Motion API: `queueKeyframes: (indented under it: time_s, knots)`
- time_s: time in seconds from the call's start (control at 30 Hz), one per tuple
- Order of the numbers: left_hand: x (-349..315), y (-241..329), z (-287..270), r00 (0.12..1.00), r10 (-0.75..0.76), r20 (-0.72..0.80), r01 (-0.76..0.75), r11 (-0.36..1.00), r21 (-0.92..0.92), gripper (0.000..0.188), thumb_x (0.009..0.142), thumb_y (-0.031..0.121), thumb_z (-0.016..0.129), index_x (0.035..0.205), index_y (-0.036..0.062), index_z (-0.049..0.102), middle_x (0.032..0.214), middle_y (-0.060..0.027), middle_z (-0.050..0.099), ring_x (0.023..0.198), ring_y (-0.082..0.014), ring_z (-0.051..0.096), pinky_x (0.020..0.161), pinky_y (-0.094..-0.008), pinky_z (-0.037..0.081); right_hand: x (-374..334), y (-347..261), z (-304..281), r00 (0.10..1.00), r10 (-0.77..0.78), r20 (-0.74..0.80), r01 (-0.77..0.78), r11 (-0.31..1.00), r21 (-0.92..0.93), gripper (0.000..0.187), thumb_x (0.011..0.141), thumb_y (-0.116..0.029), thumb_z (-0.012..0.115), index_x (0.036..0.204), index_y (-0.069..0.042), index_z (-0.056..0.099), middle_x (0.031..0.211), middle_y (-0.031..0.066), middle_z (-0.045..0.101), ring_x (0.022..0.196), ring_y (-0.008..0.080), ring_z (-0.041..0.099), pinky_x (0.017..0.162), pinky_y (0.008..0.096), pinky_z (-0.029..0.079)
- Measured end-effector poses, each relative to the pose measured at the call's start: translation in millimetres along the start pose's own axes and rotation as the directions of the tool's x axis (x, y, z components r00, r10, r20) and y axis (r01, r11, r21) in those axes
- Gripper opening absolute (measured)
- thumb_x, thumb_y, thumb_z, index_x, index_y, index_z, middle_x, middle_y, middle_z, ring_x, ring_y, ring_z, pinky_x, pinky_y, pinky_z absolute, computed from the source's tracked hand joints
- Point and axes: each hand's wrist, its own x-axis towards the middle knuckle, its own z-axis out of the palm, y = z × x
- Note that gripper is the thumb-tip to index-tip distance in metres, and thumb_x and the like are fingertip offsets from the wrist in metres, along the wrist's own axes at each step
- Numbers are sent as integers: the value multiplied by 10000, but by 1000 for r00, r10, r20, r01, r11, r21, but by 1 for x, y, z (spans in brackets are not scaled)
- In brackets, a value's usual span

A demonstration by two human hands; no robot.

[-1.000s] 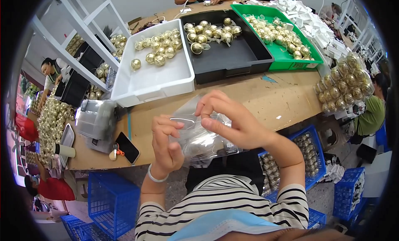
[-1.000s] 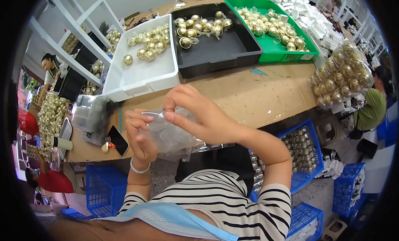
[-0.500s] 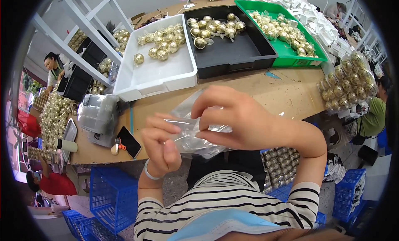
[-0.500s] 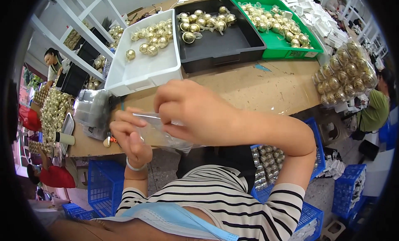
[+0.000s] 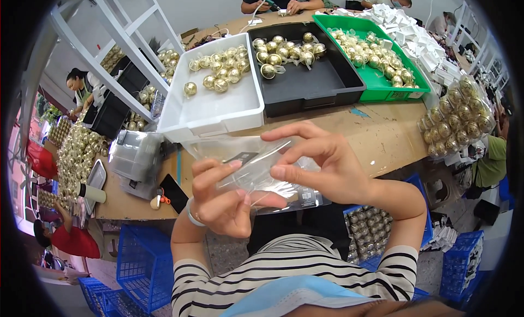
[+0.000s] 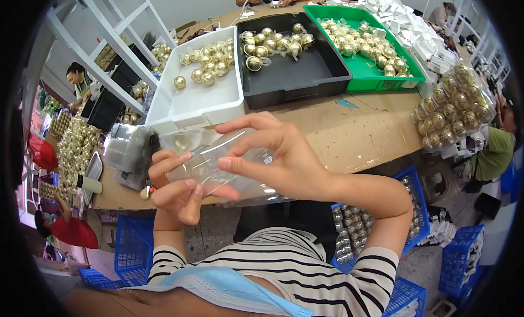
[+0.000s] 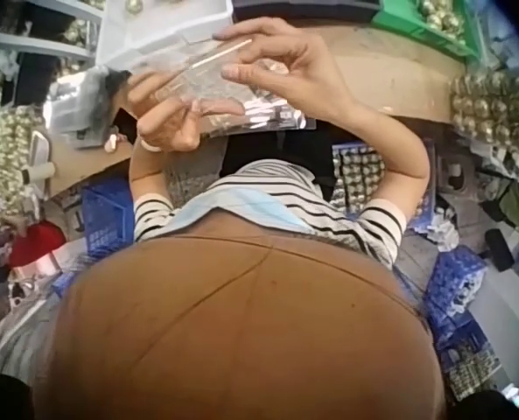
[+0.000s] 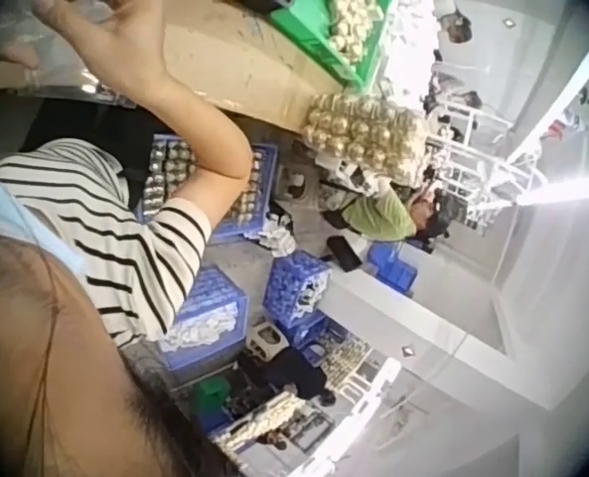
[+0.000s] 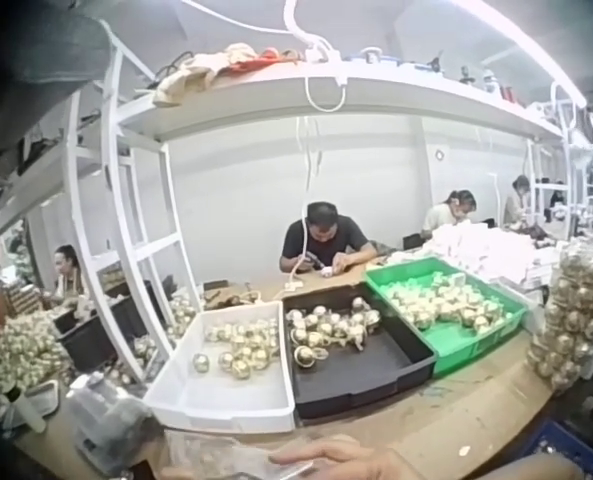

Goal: Packing gold Christmas ornaments into clear plastic bags at a factory workbench.

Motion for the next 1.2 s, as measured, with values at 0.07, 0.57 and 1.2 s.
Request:
queueKeyframes:
  time_s: [0.07, 0.57, 1.2]
  knots:
    - [4, -3, -3, 997, 54, 61, -50, 996, -69, 482, 790, 341, 874, 878, 215, 417, 1066, -6, 430, 1007, -283, 602, 651, -389, 436, -2, 2, 1, 999, -33, -8, 33, 999, -24, 46, 856, -80, 794, 881, -41, 785, 1269, 166, 660, 1162, 219, 632, 980, 361, 494]
    - [-12, -9, 16, 975, 220, 24, -217, 973, -82, 550, 757, 370, 896, 733, 196, 375, 957, -19, 428, 1013, -320, 633, 624, -393, 431, 8, 31, -3, 982, -183, -41, 176, 975, -137, 204, 748, -118, 892, 902, -45, 779, 1134, 131, 686, 1072, 218, 645, 891, 344, 520]
    - [-85, 16, 59, -73, -969, -238, 456, 179, -872, 281, 997, 277, 679, 1079, 127, 456, 1067, -9, 445, 972, -152, 510, 831, -302, 444, 169, 93, -22, 979, -145, 143, 203, 700, -685, 441, 1015, -355, 596, 1337, -55, 610, 1132, 182, 627, 1039, 322, 631, 924, 401, 508]
